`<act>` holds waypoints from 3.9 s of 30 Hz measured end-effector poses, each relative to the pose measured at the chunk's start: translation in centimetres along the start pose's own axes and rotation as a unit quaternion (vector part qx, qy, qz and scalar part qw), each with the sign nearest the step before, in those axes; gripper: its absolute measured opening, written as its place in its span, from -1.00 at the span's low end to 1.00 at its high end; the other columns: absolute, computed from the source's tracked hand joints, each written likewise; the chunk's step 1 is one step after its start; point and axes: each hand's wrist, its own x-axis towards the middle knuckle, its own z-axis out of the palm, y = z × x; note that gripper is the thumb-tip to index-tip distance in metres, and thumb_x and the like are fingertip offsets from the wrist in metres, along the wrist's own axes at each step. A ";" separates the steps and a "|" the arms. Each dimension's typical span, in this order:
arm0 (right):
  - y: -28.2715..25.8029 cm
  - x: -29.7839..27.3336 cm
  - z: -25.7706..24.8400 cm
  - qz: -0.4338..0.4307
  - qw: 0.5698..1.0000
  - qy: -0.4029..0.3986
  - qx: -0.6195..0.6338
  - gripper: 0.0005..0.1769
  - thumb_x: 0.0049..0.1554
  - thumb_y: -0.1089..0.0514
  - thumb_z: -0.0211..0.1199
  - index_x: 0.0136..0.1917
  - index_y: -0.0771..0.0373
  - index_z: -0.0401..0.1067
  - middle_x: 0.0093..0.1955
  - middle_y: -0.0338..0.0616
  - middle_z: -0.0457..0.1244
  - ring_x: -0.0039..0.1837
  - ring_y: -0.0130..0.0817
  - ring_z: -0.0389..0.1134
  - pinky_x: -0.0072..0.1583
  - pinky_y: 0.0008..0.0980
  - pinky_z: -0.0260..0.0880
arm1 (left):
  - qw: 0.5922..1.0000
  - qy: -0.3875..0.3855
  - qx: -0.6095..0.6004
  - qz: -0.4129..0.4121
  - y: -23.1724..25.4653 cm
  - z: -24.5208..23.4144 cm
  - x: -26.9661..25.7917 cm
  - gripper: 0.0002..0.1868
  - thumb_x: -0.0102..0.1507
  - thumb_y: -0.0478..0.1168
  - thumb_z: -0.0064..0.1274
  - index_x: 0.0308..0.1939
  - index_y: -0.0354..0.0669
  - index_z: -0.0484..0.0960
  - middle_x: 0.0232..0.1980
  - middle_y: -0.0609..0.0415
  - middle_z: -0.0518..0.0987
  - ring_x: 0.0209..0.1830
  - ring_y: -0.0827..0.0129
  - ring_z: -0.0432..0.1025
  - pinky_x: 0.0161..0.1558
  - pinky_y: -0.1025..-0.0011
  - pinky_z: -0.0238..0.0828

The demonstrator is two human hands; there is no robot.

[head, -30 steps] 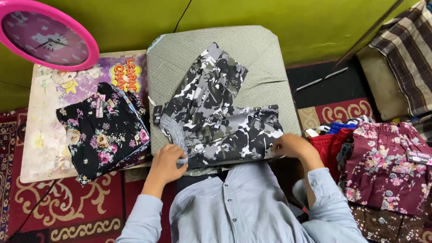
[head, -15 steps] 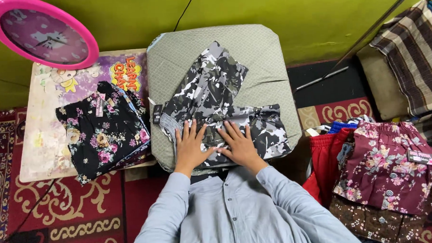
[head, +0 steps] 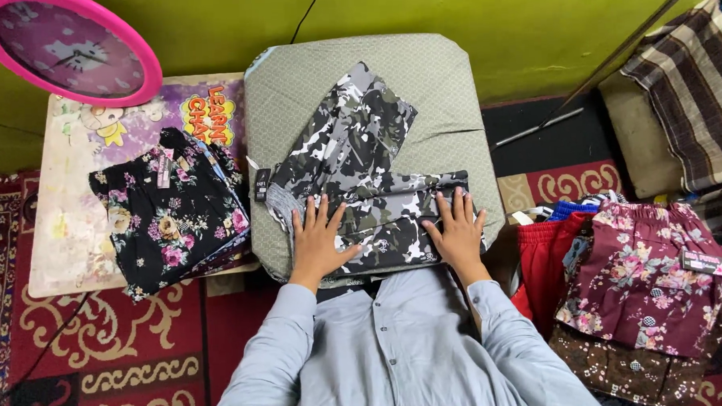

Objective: Folding a pair of camouflage trousers on a padded ottoman.

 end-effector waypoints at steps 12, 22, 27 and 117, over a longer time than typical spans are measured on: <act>10.6 1.2 3.2 0.124 0.988 0.089 0.018 -0.57 0.15 -0.36 0.26 0.19 -0.21 0.51 -0.03 -0.41 0.30 0.12 -0.21 0.38 0.06 -0.13 0.38 | 0.985 0.025 -0.080 0.154 -0.6 3.5 -3.7 -0.70 0.16 0.27 0.13 -0.27 0.27 0.56 0.36 0.28 0.43 0.51 0.18 0.17 0.42 -0.29 -0.17; 10.0 -0.1 -1.1 0.178 0.941 0.114 0.264 -0.79 0.15 -0.06 0.33 0.02 -0.01 0.48 -0.23 -0.09 0.34 -0.06 0.00 0.42 -0.03 -0.08 0.37 | 0.971 -0.106 -0.194 0.090 0.5 -0.1 -3.2 -0.83 0.12 0.07 0.21 -0.35 0.23 0.58 0.32 0.38 0.54 0.54 0.17 0.15 0.46 -0.12 -0.04; 10.4 -1.0 -0.5 0.117 0.989 -0.092 -0.006 -0.43 0.05 -0.12 0.22 0.32 -0.09 0.30 -0.02 0.07 0.42 0.06 0.10 0.50 0.03 0.05 0.49 | 0.973 -0.175 -0.129 0.079 1.9 -2.9 -2.4 -0.72 0.13 0.22 0.12 -0.44 0.22 0.57 0.12 0.27 0.67 0.43 0.23 0.32 0.42 -0.04 0.04; -5.3 8.3 -0.8 -0.055 0.996 -0.048 -0.044 -0.09 0.21 -0.59 -0.19 0.67 -0.21 -0.12 0.75 -0.26 -0.26 0.72 -0.18 -0.31 0.52 0.50 -0.38 | 0.992 -0.114 0.022 -0.045 -2.1 -3.7 4.8 0.45 -0.18 0.65 0.12 0.61 0.04 -0.05 0.68 0.05 -0.12 0.66 -0.12 -0.38 0.40 -0.52 -0.63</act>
